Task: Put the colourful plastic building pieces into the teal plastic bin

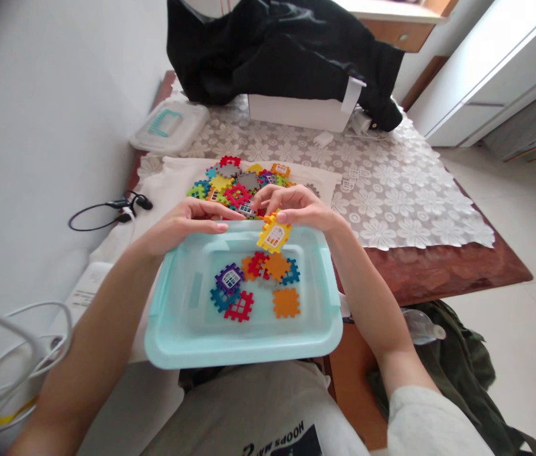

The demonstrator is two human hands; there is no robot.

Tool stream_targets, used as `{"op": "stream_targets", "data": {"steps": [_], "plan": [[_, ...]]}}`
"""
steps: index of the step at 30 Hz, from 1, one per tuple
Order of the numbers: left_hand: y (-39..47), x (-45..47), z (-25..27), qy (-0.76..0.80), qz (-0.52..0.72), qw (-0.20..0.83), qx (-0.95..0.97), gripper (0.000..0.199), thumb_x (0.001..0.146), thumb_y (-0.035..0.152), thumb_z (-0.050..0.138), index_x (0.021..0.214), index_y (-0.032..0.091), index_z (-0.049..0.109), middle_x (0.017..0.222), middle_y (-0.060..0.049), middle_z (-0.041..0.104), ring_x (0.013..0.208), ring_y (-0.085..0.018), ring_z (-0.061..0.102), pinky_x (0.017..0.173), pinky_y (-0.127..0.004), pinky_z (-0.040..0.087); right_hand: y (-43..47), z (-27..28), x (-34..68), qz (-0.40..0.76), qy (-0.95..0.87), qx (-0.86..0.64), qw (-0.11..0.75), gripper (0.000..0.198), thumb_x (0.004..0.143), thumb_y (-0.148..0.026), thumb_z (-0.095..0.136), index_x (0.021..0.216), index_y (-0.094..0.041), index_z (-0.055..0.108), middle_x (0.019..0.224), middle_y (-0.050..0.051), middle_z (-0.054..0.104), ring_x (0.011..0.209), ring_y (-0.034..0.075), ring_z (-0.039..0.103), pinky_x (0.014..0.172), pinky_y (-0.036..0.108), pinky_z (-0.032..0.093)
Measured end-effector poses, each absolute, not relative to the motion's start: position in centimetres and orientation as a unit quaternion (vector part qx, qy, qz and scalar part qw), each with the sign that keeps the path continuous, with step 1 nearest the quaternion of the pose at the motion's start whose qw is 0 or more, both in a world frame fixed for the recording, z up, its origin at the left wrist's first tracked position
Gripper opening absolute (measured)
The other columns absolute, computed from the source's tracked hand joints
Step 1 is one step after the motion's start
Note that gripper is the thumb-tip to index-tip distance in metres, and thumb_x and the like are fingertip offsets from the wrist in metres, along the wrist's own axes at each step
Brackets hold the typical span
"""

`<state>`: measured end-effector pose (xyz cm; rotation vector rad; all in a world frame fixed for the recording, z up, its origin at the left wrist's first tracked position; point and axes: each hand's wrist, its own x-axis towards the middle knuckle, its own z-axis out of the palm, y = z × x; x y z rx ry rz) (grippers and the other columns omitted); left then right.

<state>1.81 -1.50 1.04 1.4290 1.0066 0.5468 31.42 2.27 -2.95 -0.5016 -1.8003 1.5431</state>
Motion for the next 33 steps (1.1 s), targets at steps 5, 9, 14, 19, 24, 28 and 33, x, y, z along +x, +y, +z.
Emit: {"op": "stream_targets", "data": {"steps": [5,9,14,19,24,28,33], "plan": [[-1.5,1.9,1.0,0.433,0.239,0.618,0.611,0.045,0.078,0.037,0.089,0.117,0.013,0.089,0.088,-0.008,0.081,0.067,-0.015,0.065,0.054,-0.022,0.045,2.3,-2.8,31.0,0.573,-0.722,-0.203,0.331,0.043,0.089,-0.068,0.081,0.093,-0.026,0.086,0.116,0.008,0.081,0.116,0.029,0.074,0.107,0.045,0.057],[-1.6,2.0,1.3,0.435,0.231,0.643,0.586,0.044,0.079,0.035,0.09,0.118,0.015,0.088,0.09,-0.006,0.082,0.067,-0.012,0.062,0.056,-0.019,0.043,2.8,-3.9,30.5,0.454,-0.732,-0.317,0.396,0.045,0.1,-0.069,0.067,0.105,-0.027,0.086,0.109,0.006,0.082,0.109,0.026,0.075,0.104,0.041,0.057],[-1.7,1.9,1.4,0.442,0.227,0.649,0.576,0.044,0.078,0.034,0.091,0.118,0.015,0.089,0.09,-0.006,0.081,0.068,-0.011,0.061,0.054,-0.018,0.041,4.0,-6.9,30.2,0.236,-0.78,-0.443,0.374,0.041,0.096,-0.055,0.076,0.125,-0.027,0.082,0.138,0.011,0.075,0.135,0.035,0.066,0.121,0.056,0.049],[-1.6,1.8,1.1,0.438,0.227,0.643,0.586,0.045,0.079,0.035,0.091,0.119,0.015,0.088,0.085,-0.005,0.079,0.065,-0.011,0.06,0.052,-0.018,0.04,4.6,-8.9,30.4,0.171,-0.797,-0.504,0.287,0.059,0.088,-0.045,0.083,0.143,-0.027,0.074,0.156,0.013,0.065,0.147,0.042,0.058,0.128,0.066,0.041],[-1.5,1.7,1.0,0.437,0.222,0.632,0.601,0.045,0.08,0.036,0.089,0.12,0.014,0.088,0.083,-0.006,0.079,0.062,-0.012,0.061,0.051,-0.02,0.041,4.9,-8.7,30.3,0.17,-0.796,-0.498,0.298,0.048,0.082,-0.039,0.085,0.127,-0.024,0.079,0.133,0.013,0.077,0.132,0.039,0.069,0.118,0.061,0.051],[-1.4,1.6,1.0,0.435,0.224,0.626,0.608,0.046,0.079,0.036,0.09,0.12,0.014,0.088,0.086,-0.007,0.08,0.064,-0.014,0.064,0.052,-0.021,0.043,5.0,-8.7,30.1,0.202,-0.775,-0.487,0.347,0.055,0.076,-0.025,0.081,0.13,-0.023,0.074,0.132,0.011,0.079,0.126,0.036,0.072,0.115,0.057,0.054],[-1.5,1.6,0.9,0.436,0.221,0.641,0.591,0.047,0.08,0.037,0.09,0.122,0.016,0.088,0.092,-0.008,0.082,0.068,-0.013,0.065,0.055,-0.019,0.044,4.8,-8.9,29.9,0.234,-0.764,-0.457,0.391,0.059,0.076,-0.016,0.068,0.135,-0.024,0.07,0.138,0.009,0.077,0.129,0.032,0.071,0.118,0.053,0.053]]}}
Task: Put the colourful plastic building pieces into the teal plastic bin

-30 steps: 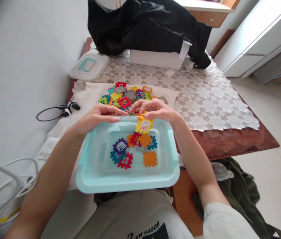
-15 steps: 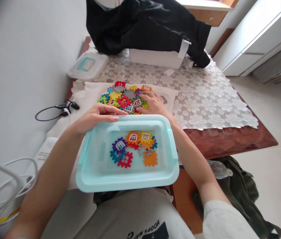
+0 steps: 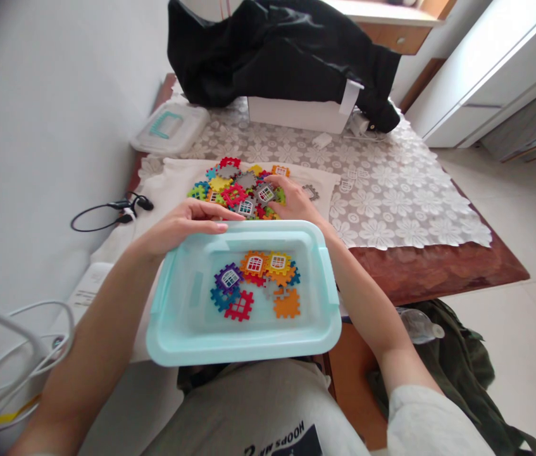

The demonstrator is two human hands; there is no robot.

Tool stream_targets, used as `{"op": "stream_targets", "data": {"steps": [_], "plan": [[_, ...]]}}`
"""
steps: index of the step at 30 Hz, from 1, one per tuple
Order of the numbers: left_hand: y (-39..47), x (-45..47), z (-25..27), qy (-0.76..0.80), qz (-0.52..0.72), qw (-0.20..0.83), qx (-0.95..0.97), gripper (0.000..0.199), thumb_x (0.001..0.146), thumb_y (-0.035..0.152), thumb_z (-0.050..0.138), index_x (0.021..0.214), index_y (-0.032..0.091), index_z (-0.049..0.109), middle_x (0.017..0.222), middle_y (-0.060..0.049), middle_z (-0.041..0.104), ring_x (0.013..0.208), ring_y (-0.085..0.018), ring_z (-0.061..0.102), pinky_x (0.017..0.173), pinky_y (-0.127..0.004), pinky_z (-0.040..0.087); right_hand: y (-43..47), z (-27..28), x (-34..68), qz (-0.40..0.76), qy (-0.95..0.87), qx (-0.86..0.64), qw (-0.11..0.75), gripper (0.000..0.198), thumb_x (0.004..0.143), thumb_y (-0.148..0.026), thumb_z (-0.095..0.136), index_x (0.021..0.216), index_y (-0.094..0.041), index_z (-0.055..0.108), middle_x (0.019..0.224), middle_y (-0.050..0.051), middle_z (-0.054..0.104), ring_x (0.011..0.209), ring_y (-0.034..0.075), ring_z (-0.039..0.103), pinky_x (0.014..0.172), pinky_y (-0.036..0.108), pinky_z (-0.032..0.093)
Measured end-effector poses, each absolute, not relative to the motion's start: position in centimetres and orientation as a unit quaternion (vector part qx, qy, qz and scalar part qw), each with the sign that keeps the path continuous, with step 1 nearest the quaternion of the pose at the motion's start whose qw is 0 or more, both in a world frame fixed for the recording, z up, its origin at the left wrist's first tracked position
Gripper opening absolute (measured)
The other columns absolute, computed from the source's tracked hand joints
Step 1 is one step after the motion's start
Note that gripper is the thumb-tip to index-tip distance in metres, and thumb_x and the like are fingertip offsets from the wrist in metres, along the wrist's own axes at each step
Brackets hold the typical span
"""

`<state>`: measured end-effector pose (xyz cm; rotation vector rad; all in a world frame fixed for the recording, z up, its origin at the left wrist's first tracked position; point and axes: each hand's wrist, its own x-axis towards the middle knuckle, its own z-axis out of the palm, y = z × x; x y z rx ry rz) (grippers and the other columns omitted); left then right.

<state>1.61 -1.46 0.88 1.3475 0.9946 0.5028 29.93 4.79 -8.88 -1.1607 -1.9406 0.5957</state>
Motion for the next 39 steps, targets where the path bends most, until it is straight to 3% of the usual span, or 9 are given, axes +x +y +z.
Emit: {"op": "stream_targets", "data": {"steps": [8,22,31,39], "plan": [[-1.4,1.5,0.5,0.428,0.221,0.659,0.578,0.045,0.08,0.037,0.091,0.121,0.019,0.088,0.1,-0.008,0.084,0.074,-0.013,0.068,0.059,-0.018,0.046,5.3,-9.1,30.0,0.28,-0.747,-0.424,0.429,0.057,0.08,-0.024,0.072,0.137,-0.023,0.068,0.113,0.007,0.077,0.106,0.028,0.073,0.104,0.048,0.059],[-1.4,1.5,0.7,0.427,0.218,0.649,0.591,0.045,0.081,0.038,0.09,0.121,0.018,0.088,0.098,-0.008,0.084,0.072,-0.014,0.068,0.058,-0.019,0.046,5.5,-9.4,30.0,0.279,-0.721,-0.466,0.43,0.059,0.086,-0.024,0.068,0.145,-0.028,0.061,0.123,0.006,0.077,0.116,0.027,0.072,0.111,0.048,0.057],[-1.5,1.5,0.6,0.425,0.214,0.649,0.593,0.047,0.082,0.038,0.089,0.124,0.017,0.087,0.101,-0.009,0.084,0.073,-0.015,0.068,0.06,-0.02,0.047,5.4,-9.0,30.0,0.299,-0.712,-0.465,0.432,0.061,0.094,-0.04,0.066,0.154,-0.031,0.058,0.133,0.008,0.073,0.12,0.025,0.071,0.106,0.044,0.061],[-1.5,1.5,0.6,0.425,0.218,0.645,0.597,0.045,0.082,0.039,0.089,0.121,0.018,0.088,0.099,-0.008,0.084,0.073,-0.014,0.068,0.059,-0.02,0.046,5.7,-8.3,30.9,0.336,-0.638,-0.429,0.544,0.08,0.092,-0.065,0.066,0.164,-0.034,0.047,0.131,0.009,0.075,0.122,0.03,0.073,0.108,0.05,0.06]]}}
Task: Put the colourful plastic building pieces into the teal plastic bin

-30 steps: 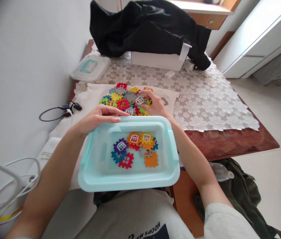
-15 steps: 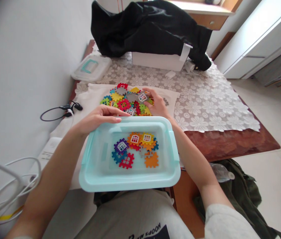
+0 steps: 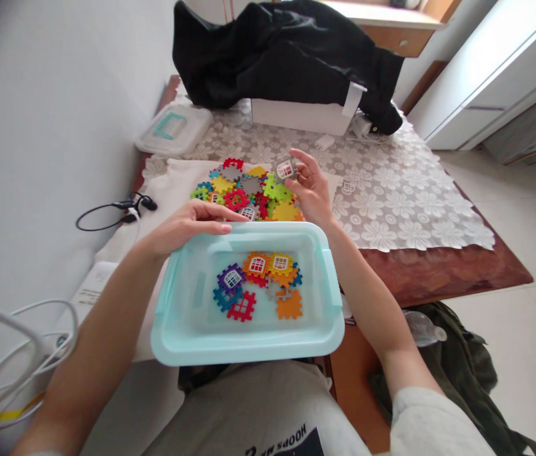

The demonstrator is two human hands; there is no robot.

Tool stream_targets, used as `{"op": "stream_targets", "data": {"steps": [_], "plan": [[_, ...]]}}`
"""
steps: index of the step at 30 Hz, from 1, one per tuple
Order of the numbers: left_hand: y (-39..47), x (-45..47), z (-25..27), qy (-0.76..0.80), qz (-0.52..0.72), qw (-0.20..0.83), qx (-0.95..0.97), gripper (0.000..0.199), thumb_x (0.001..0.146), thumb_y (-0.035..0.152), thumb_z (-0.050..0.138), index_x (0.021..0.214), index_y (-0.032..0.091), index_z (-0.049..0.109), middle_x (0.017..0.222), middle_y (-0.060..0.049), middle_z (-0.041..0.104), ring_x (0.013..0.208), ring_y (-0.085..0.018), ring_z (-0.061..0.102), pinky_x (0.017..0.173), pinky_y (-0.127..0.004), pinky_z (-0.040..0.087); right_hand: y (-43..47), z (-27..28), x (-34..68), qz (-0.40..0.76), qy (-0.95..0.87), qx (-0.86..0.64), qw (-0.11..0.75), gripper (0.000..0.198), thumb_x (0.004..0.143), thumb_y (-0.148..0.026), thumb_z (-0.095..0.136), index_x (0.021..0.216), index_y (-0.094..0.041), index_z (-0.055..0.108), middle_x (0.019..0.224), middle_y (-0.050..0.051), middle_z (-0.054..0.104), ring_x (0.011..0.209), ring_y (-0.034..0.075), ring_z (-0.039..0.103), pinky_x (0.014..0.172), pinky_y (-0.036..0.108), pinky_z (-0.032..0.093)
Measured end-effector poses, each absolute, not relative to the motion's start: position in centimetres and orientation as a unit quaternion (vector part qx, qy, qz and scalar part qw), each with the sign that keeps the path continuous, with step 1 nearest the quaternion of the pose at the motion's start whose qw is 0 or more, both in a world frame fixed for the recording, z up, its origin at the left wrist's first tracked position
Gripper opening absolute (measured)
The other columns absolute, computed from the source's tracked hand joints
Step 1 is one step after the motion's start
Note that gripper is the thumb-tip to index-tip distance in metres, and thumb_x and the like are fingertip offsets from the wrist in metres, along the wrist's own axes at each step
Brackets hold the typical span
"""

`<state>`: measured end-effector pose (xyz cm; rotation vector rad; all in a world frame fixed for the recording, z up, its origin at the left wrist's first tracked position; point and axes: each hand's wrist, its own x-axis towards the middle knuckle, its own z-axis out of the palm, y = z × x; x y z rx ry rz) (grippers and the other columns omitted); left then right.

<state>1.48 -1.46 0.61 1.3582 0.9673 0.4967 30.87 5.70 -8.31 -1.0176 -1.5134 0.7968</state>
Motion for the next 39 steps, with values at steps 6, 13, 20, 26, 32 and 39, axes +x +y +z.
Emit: {"op": "stream_targets", "data": {"steps": [6,13,20,26,32,39], "plan": [[-1.5,1.5,0.7,0.423,0.22,0.649,0.593,0.044,0.082,0.038,0.089,0.121,0.019,0.088,0.1,-0.008,0.084,0.073,-0.014,0.067,0.06,-0.021,0.046,4.4,-5.9,32.0,0.361,-0.641,-0.422,0.53,0.089,0.092,-0.08,0.057,0.169,-0.039,0.038,0.147,0.009,0.07,0.132,0.034,0.071,0.108,0.058,0.061],[-1.5,1.5,0.8,0.426,0.212,0.647,0.596,0.046,0.082,0.039,0.089,0.123,0.018,0.088,0.098,-0.008,0.083,0.072,-0.014,0.065,0.059,-0.021,0.043,1.8,-3.6,31.9,0.522,-0.669,-0.337,0.408,0.094,0.074,-0.081,0.08,0.151,-0.029,0.064,0.129,0.011,0.078,0.113,0.035,0.077,0.095,0.052,0.066],[-1.4,1.5,0.8,0.432,0.212,0.639,0.6,0.048,0.082,0.039,0.089,0.124,0.017,0.087,0.092,-0.007,0.081,0.068,-0.013,0.062,0.055,-0.02,0.041,1.7,-3.7,31.5,0.586,-0.681,-0.234,0.371,0.071,0.074,-0.082,0.078,0.119,-0.028,0.083,0.137,0.013,0.075,0.131,0.039,0.071,0.11,0.058,0.06],[-1.5,1.6,0.9,0.425,0.211,0.644,0.6,0.046,0.082,0.039,0.088,0.124,0.018,0.087,0.102,-0.009,0.084,0.074,-0.014,0.066,0.059,-0.02,0.045,3.7,-5.9,30.9,0.396,-0.683,-0.41,0.456,0.059,0.094,-0.078,0.062,0.123,-0.029,0.077,0.13,0.009,0.077,0.123,0.03,0.073,0.11,0.051,0.06],[-1.5,1.6,1.0,0.43,0.21,0.636,0.605,0.047,0.082,0.039,0.088,0.124,0.017,0.087,0.096,-0.008,0.083,0.071,-0.014,0.065,0.056,-0.02,0.043,5.3,-9.6,31.4,0.174,-0.747,-0.549,0.333,0.073,0.086,-0.057,0.083,0.15,-0.027,0.066,0.164,0.014,0.059,0.153,0.042,0.052,0.128,0.068,0.039],[-1.5,1.6,0.9,0.425,0.216,0.653,0.588,0.043,0.081,0.037,0.09,0.121,0.019,0.088,0.096,-0.006,0.082,0.071,-0.012,0.064,0.057,-0.018,0.043,5.4,-9.6,31.1,0.168,-0.759,-0.534,0.332,0.031,0.089,-0.037,0.073,0.115,-0.022,0.08,0.13,0.013,0.078,0.118,0.034,0.073,0.112,0.058,0.057]]}}
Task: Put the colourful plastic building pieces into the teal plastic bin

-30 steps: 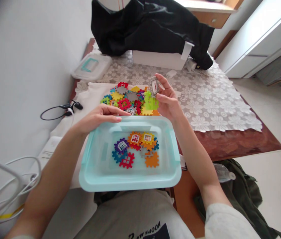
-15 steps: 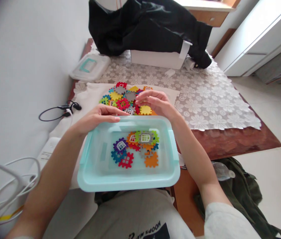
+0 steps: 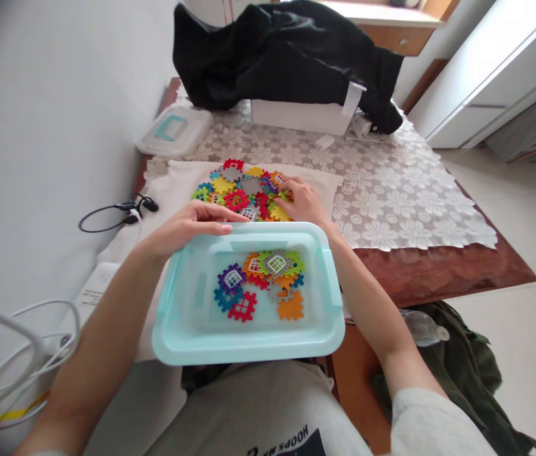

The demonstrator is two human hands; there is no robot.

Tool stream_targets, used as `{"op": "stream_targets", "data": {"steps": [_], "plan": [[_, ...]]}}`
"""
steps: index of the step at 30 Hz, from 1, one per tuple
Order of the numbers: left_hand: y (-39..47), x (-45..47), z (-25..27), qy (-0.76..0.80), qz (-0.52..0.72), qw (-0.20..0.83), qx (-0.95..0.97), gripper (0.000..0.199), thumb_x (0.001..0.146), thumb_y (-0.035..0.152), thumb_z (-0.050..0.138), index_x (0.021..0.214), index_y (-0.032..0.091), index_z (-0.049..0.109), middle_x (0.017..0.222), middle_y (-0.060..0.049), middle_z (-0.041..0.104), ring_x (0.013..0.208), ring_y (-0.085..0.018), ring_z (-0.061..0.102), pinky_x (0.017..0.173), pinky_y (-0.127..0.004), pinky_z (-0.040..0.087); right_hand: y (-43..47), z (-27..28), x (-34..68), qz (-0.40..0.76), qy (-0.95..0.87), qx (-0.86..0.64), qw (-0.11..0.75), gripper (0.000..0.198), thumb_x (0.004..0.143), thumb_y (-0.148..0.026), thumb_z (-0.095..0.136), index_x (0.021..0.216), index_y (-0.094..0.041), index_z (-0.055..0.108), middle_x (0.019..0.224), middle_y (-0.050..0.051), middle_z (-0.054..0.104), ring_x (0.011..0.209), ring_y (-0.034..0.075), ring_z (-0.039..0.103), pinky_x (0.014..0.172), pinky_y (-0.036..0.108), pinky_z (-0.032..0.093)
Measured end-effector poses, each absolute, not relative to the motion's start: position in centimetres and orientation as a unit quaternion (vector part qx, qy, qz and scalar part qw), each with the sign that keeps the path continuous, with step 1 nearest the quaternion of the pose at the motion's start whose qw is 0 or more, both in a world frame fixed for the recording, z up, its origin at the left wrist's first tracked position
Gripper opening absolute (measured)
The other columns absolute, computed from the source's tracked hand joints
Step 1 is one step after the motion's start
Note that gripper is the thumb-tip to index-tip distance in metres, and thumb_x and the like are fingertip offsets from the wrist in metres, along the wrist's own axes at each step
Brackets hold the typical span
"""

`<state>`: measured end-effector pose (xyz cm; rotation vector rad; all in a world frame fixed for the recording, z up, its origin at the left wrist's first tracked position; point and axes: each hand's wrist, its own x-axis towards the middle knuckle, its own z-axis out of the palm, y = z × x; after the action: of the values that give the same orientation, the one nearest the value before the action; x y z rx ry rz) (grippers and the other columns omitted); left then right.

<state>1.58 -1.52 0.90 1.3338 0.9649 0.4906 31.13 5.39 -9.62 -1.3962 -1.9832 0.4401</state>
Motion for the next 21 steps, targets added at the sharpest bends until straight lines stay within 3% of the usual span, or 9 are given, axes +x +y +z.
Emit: {"op": "stream_targets", "data": {"steps": [10,17,21], "plan": [[-1.51,1.68,0.93,0.423,0.222,0.656,0.584,0.043,0.081,0.034,0.09,0.12,0.017,0.088,0.087,-0.005,0.08,0.065,-0.01,0.058,0.053,-0.018,0.039,5.49,-9.43,31.04,0.141,-0.737,-0.542,0.378,0.027,0.089,-0.019,0.062,0.109,-0.022,0.08,0.117,0.011,0.079,0.1,0.028,0.075,0.099,0.046,0.061],[-1.43,1.71,0.84,0.419,0.223,0.652,0.592,0.045,0.081,0.035,0.088,0.121,0.015,0.088,0.088,-0.005,0.08,0.063,-0.01,0.058,0.054,-0.019,0.04,5.52,-9.18,31.39,0.105,-0.728,-0.569,0.368,0.032,0.091,-0.015,0.056,0.112,-0.02,0.08,0.121,0.011,0.08,0.116,0.03,0.074,0.112,0.047,0.056],[-1.46,1.77,0.94,0.417,0.225,0.648,0.596,0.043,0.082,0.034,0.087,0.12,0.015,0.088,0.084,-0.004,0.078,0.06,-0.009,0.055,0.051,-0.018,0.036,5.44,-9.51,31.3,0.078,-0.725,-0.596,0.335,0.039,0.09,-0.019,0.061,0.125,-0.021,0.077,0.147,0.015,0.071,0.139,0.035,0.064,0.125,0.055,0.046]]}}
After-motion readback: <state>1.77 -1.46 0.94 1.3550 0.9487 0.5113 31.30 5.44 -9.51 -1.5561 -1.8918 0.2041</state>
